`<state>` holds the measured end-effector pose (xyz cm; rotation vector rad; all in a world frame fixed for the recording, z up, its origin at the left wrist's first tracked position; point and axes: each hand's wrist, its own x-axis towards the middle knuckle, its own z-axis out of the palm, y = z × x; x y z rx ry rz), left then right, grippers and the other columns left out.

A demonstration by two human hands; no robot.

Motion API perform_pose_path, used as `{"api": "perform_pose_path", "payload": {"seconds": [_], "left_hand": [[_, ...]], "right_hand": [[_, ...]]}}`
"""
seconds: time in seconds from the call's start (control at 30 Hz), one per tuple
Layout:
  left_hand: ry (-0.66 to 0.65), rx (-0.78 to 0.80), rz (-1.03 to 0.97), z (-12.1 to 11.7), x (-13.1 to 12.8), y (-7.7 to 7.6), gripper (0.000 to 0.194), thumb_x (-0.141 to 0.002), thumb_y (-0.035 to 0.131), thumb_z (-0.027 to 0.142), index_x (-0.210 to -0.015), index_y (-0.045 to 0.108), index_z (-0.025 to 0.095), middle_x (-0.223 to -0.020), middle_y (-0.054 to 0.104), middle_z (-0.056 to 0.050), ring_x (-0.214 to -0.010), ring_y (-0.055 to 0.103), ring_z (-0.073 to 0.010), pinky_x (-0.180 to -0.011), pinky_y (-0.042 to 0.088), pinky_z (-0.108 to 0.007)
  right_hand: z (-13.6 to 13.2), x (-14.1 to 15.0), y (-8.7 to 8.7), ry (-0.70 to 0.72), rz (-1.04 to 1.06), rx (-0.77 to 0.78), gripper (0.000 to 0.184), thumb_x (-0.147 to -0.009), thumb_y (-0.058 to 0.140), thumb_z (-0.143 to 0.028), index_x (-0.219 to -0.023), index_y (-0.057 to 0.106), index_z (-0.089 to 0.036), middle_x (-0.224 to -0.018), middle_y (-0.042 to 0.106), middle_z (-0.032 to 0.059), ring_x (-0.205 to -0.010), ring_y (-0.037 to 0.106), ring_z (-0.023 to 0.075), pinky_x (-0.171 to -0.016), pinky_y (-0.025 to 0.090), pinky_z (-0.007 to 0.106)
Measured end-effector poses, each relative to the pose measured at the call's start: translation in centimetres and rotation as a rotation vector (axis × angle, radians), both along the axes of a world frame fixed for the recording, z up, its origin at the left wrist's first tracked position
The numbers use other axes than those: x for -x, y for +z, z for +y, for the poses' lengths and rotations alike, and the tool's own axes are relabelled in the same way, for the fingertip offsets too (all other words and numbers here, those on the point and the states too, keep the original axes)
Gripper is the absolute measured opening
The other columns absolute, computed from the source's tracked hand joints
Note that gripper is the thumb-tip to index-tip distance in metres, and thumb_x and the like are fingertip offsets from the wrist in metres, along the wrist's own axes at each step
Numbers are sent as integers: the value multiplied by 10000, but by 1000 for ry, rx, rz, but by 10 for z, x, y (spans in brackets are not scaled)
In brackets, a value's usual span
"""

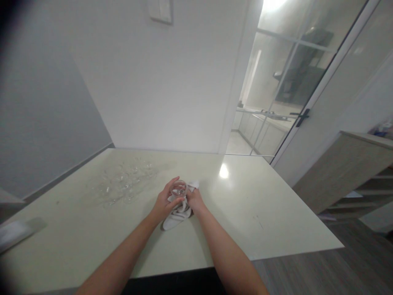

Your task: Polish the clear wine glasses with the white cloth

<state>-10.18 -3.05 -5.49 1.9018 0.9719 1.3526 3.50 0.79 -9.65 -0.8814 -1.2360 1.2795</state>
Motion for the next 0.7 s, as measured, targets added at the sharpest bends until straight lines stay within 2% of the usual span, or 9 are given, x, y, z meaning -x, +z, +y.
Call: {"api": "perform_pose_path", "payload": {"seconds": [0.33, 0.47, 0.53, 0.6, 0.63, 0.7], "left_hand": [[-4, 30, -123, 1, -1, 2, 693, -779, 700, 365, -1384, 389, 234, -1181, 630, -97, -1048, 625, -231, -884, 507, -363], [53, 21, -240, 1, 1, 4, 694, -779, 703, 361, -1380, 380, 234, -1154, 629, -99, -983, 637, -205, -868, 510, -353], [135, -16, -385, 1, -2, 13, 683, -801, 682, 358, -1386, 348, 246, -1190, 606, -106, -981, 638, -192, -891, 503, -358], [184, -45, -497, 2, -12, 27, 679, -826, 656, 357, -1399, 306, 264, -1236, 577, -113, -1010, 632, -188, -926, 488, -371], [170, -42, -505, 5, -20, 35, 680, -830, 652, 358, -1402, 296, 270, -1253, 568, -117, -1027, 627, -192, -938, 483, -376], [54, 14, -408, 14, -45, 50, 676, -818, 665, 375, -1391, 322, 269, -1258, 565, -125, -1020, 630, -199, -913, 495, -368]], "right_hand": [[0, 1, -2, -32, -72, 4, 309, -778, 577, -425, -933, 686, -181, -849, 713, 38, -862, 637, 204, -811, 494, 314], [0, 1, -2, -134, -171, 28, 313, -776, 558, -443, -908, 665, -180, -878, 702, 34, -872, 619, 205, -835, 476, 320], [1, 1, -2, -195, -179, 46, 325, -788, 532, -458, -915, 651, -184, -900, 693, 29, -895, 609, 206, -869, 462, 331], [2, 2, -2, -176, -162, 39, 331, -806, 498, -462, -929, 642, -190, -913, 688, 28, -929, 601, 211, -900, 449, 346], [4, 2, -2, -146, -160, 20, 321, -808, 493, -453, -930, 640, -195, -918, 687, 32, -953, 595, 217, -914, 443, 353], [7, 4, -3, -80, -208, -29, 252, -788, 520, -407, -887, 640, -208, -922, 681, 42, -1000, 575, 227, -941, 423, 359]]}}
